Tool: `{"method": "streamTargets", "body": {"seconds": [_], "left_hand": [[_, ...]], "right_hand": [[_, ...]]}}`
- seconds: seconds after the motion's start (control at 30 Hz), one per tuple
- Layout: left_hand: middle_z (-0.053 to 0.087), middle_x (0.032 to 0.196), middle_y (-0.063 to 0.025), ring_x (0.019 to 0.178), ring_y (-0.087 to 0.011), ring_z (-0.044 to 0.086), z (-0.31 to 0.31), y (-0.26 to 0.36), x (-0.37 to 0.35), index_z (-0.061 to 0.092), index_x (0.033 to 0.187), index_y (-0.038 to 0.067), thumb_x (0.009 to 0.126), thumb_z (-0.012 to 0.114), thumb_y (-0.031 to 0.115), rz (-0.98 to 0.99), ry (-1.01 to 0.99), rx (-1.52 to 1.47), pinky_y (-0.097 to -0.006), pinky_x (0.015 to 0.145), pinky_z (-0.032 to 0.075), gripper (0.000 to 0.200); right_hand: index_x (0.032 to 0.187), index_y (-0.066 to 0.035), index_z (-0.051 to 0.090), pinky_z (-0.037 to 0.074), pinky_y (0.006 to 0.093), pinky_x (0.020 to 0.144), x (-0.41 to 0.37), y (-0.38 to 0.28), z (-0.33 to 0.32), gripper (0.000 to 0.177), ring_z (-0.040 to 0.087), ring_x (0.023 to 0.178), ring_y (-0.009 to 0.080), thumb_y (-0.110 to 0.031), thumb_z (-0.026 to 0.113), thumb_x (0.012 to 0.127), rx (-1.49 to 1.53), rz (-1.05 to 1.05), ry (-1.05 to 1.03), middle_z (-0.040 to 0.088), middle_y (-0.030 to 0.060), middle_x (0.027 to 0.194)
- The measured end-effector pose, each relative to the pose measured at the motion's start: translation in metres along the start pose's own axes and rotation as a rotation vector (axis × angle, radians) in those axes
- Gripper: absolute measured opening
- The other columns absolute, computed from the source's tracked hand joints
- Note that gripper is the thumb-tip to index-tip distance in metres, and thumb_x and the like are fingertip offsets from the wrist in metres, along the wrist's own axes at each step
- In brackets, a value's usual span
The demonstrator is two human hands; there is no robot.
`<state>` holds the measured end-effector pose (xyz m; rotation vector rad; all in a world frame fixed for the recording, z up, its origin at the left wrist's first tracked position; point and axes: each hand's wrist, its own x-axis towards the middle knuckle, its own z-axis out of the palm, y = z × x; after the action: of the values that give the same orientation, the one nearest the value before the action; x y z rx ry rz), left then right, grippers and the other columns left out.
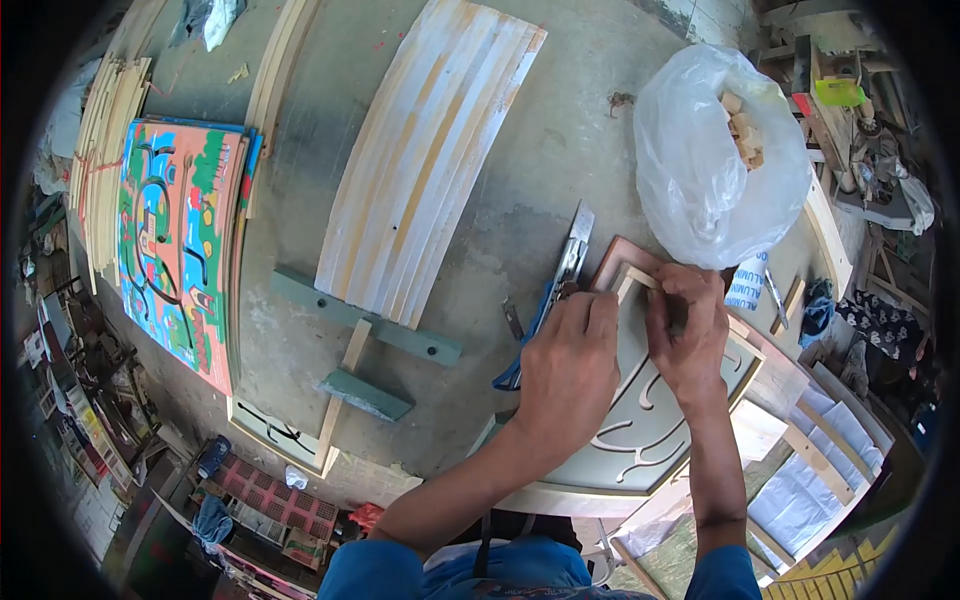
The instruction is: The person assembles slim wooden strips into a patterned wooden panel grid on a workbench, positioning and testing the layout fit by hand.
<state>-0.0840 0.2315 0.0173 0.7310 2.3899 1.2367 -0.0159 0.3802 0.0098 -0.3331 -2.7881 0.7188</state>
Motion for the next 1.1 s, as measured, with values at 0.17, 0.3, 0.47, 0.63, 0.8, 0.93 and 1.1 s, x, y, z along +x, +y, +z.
{"method": "streamTargets", "body": {"seconds": [0.17, 0.3, 0.47, 0.63, 0.8, 0.93, 1.1], "left_hand": [[0.061, 0.087, -0.0156, 0.077, -0.0372, 0.063, -0.004, -0.004, -0.003, 0.06, 0.099, 0.004, 0.087, 0.063, 0.003, 0.018, -0.026, -0.004, -0.0452, 0.064, 0.051, 0.012], [0.063, 0.085, -0.0141, 0.073, -0.0371, 0.063, -0.021, -0.013, -0.007, 0.061, 0.098, 0.004, 0.09, 0.065, 0.011, 0.15, -0.029, 0.05, -0.0443, 0.062, 0.051, 0.012], [0.064, 0.085, -0.0117, 0.066, -0.0269, 0.065, -0.085, -0.027, -0.05, 0.065, 0.099, 0.004, 0.09, 0.065, 0.011, 0.294, 0.153, 0.018, -0.0346, 0.058, 0.049, 0.012], [0.062, 0.081, -0.0098, 0.062, -0.0285, 0.06, -0.111, -0.055, -0.163, 0.065, 0.097, 0.004, 0.084, 0.068, 0.006, 0.081, 0.114, -0.047, -0.0367, 0.056, 0.048, 0.014], [0.064, 0.091, -0.0103, 0.079, -0.0269, 0.064, -0.088, -0.078, -0.237, 0.065, 0.101, 0.003, 0.079, 0.073, 0.008, 0.108, 0.121, -0.003, -0.0352, 0.065, 0.051, 0.024], [0.06, 0.1, -0.0091, 0.09, -0.0314, 0.06, -0.066, -0.087, -0.262, 0.062, 0.106, 0.008, 0.072, 0.08, 0.017, 0.098, 0.193, 0.079, -0.0413, 0.074, 0.05, 0.04], [0.057, 0.108, -0.013, 0.096, -0.0323, 0.057, -0.041, -0.1, -0.271, 0.056, 0.115, 0.006, 0.072, 0.083, 0.023, 0.075, 0.332, 0.007, -0.0425, 0.081, 0.047, 0.053]], "right_hand": [[0.11, -0.002, 0.052, 0.049, 0.0404, 0.08, -0.006, 0.0, -0.002, 0.039, 0.059, 0.09, 0.0321, 0.01, 0.066, 0.077, 0.064, 0.125, -0.001, 0.065, 0.0142, 0.101], [0.113, 0.001, 0.058, 0.05, 0.038, 0.09, -0.009, -0.001, -0.009, 0.026, 0.061, 0.107, 0.0324, -0.005, 0.056, 0.088, 0.207, 0.255, -0.031, 0.063, 0.019, 0.115], [0.112, 0.0, 0.064, 0.048, 0.0332, 0.091, -0.022, -0.016, -0.014, 0.025, 0.064, 0.104, 0.0245, -0.011, 0.052, 0.094, 0.063, 0.059, 0.173, 0.067, 0.0155, 0.112], [0.107, 0.002, 0.066, 0.05, 0.0285, 0.079, -0.088, -0.078, -0.029, 0.02, 0.064, 0.087, 0.015, -0.014, 0.059, 0.097, 0.205, 0.305, 0.179, 0.07, 0.0101, 0.095], [0.099, 0.003, 0.067, 0.05, 0.0299, 0.072, -0.158, -0.122, -0.009, 0.014, 0.065, 0.078, 0.0188, -0.009, 0.063, 0.092, 0.315, 0.219, -0.078, 0.068, 0.0131, 0.089], [0.102, 0.0, 0.063, 0.051, 0.0338, 0.073, -0.195, -0.143, 0.012, 0.023, 0.064, 0.08, 0.0247, -0.006, 0.07, 0.082, 0.317, 0.14, -0.171, 0.066, 0.0127, 0.089], [0.106, -0.004, 0.057, 0.048, 0.0419, 0.077, -0.206, -0.154, 0.024, 0.039, 0.058, 0.09, 0.0331, -0.007, 0.074, 0.071, 0.08, -0.008, -0.273, 0.062, 0.0142, 0.098]]}}
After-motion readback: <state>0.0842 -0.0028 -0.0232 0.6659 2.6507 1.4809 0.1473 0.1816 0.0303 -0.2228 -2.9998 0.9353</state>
